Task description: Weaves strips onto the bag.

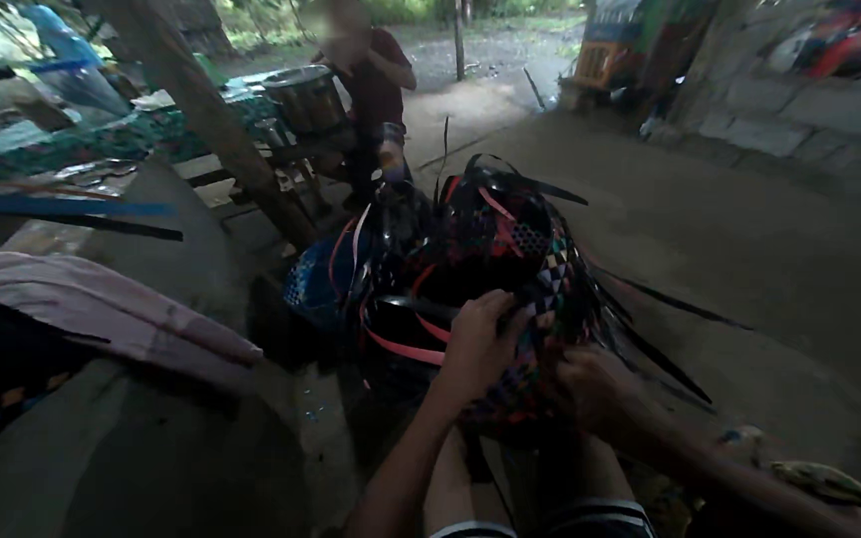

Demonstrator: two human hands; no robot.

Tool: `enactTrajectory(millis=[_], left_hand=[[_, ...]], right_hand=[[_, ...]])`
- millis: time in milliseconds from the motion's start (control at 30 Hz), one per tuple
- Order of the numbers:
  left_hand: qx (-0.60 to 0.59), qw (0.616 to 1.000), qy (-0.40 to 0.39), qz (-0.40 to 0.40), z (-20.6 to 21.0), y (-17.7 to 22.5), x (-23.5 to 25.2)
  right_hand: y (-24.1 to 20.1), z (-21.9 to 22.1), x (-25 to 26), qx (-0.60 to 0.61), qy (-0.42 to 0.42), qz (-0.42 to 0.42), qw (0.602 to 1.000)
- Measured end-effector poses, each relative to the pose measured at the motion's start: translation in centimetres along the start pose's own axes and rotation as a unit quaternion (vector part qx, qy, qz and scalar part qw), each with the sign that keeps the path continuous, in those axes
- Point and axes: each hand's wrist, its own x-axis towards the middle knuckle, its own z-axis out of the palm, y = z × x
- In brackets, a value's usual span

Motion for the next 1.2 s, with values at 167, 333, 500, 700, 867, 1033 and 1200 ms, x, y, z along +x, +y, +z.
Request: enactTrajectory(millis=[167, 333, 500, 700, 867, 1033, 1200], left_hand=[[-0.121, 0.990, 0.049, -0.057, 0.0, -1.0, 0.6], [-0.153, 0.985, 0.058, -0.063, 0.1, -0.8, 0.5], [-0.163, 0.980, 0.082, -0.080, 0.3, -0.3, 0.1], [-0.157, 0.980, 0.104, -0.064, 0.5, -0.8, -0.3], [-0.137, 0.983, 0.110, -0.053, 0.7, -1.0, -0.5], [-0.148, 0.983, 0.106, -0.039, 0.8, -1.6, -0.6], [-0.148, 0.983, 0.096, -0.046, 0.8, -1.8, -0.9]], right_hand=[[1.5, 2.0, -0.6, 0.220, 0.036, 0.030, 0.974], [1.8, 0.5, -0.2, 0.253, 0.007, 0.085, 0.964], [2.0, -1.2, 1.2, 0.321, 0.222, 0.046, 0.919], [0.9, -2.9, 2.0, 0.371, 0.306, 0.007, 0.877], [-0.1, -2.8, 2.7, 0.386, 0.338, 0.002, 0.858], [-1.2, -2.6, 4.0, 0.407, 0.351, -0.028, 0.843], [-2.5, -2.0, 4.8, 0.440, 0.322, -0.048, 0.837]])
